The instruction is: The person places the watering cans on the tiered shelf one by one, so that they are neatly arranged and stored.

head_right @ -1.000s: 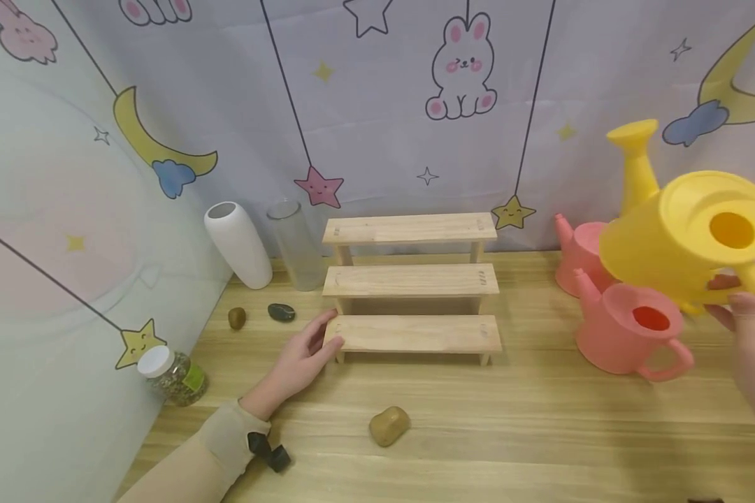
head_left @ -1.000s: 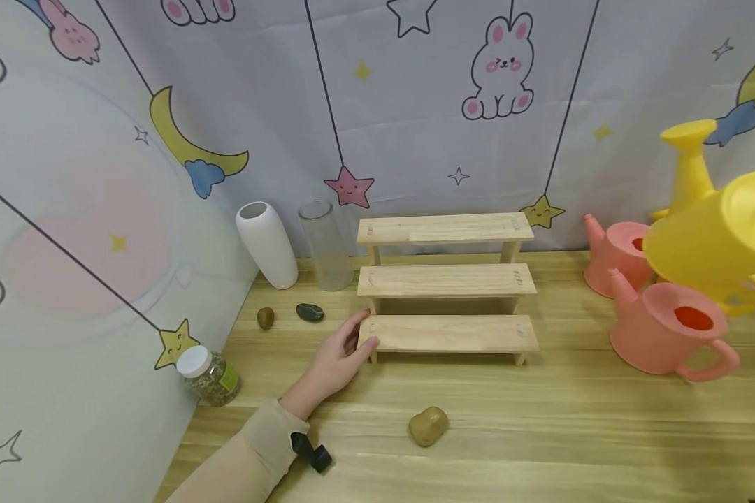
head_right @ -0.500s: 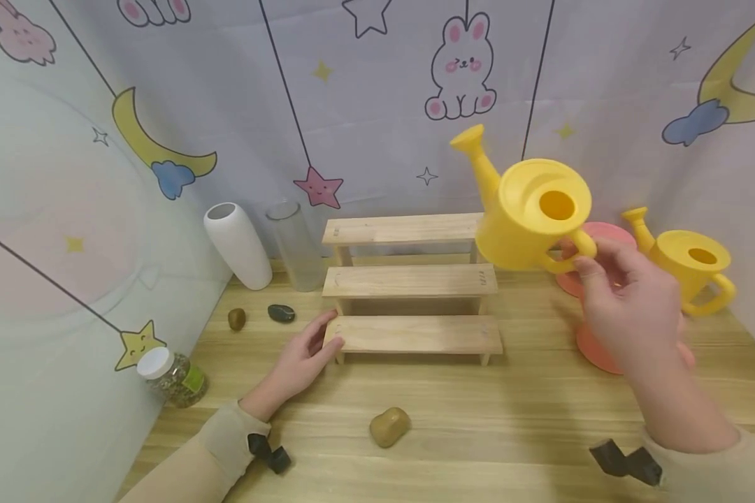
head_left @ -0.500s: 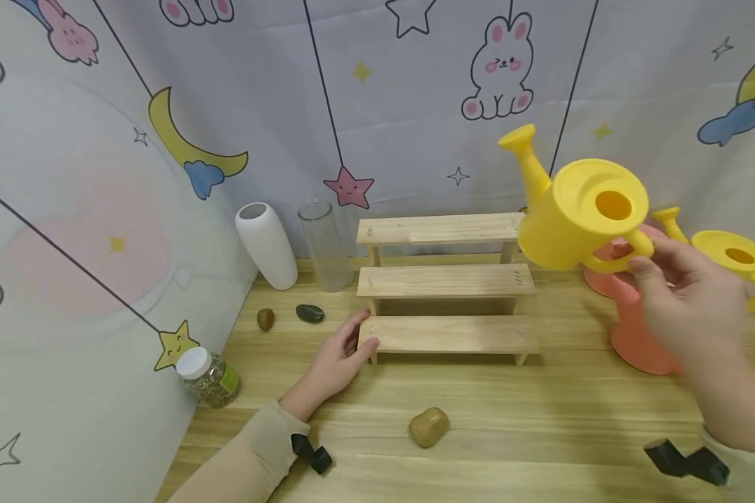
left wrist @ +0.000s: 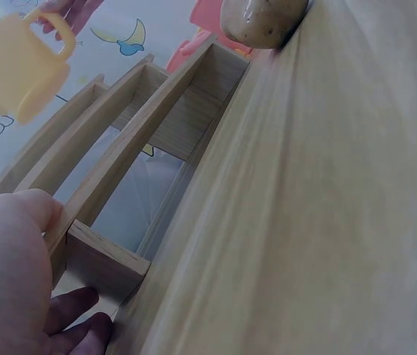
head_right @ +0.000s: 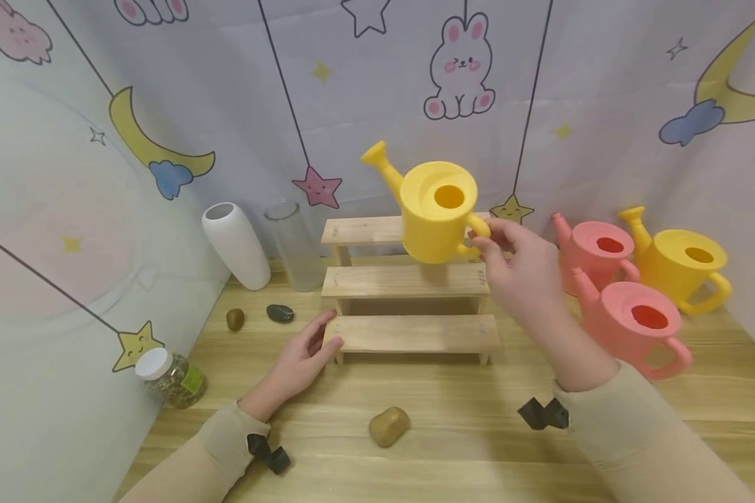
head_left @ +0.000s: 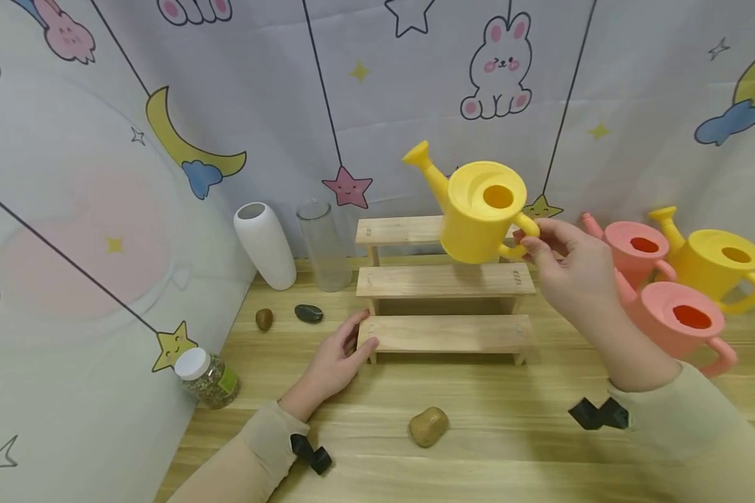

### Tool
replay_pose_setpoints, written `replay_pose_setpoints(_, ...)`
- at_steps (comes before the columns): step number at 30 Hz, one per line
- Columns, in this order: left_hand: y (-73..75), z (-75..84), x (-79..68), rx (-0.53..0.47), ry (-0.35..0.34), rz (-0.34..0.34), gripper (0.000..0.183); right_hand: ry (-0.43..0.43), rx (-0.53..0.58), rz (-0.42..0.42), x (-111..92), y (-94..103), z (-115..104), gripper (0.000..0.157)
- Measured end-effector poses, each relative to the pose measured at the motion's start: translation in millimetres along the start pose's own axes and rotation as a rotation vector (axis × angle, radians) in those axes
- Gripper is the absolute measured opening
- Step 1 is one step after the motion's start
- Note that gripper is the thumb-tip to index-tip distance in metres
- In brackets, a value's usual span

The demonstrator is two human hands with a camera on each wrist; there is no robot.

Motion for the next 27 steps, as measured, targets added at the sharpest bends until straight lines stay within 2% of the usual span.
replay_pose_setpoints(5, 0.0, 1.5, 0.8, 0.004, 0.001, 0.003, 0.064, -0.015, -0.019, -0.076, 13, -14.4, -9, 0.037)
replay_pose_setpoints(13, -0.1, 0.5, 1.6, -0.020, 0.000, 0.005, 0.063, -0.033, -0.049, -0.150, 32, -32.1, -15, 0.033)
replay_pose_setpoints(21, -1.0, -0.9, 1.8, -0.033, 0.004, 0.006, 0.063, -0.066, -0.048, -0.207, 44, -38.7, -20, 0.039)
replay_pose_setpoints(27, -0.6, 0.5, 1.3, -0.032, 0.008, 0.004, 0.063, -0.095, 0.005, -0.262, 54, -42.5, -22, 0.041)
Point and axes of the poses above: each hand's wrist, its own x-axis towards the middle knuckle, its own y-axis out of the back of the hand, z = x × y, the point moved 3 cm from there along x, towards the middle knuckle, and after that the axes turned 4 degrees about -x, right-handed, at the moved point
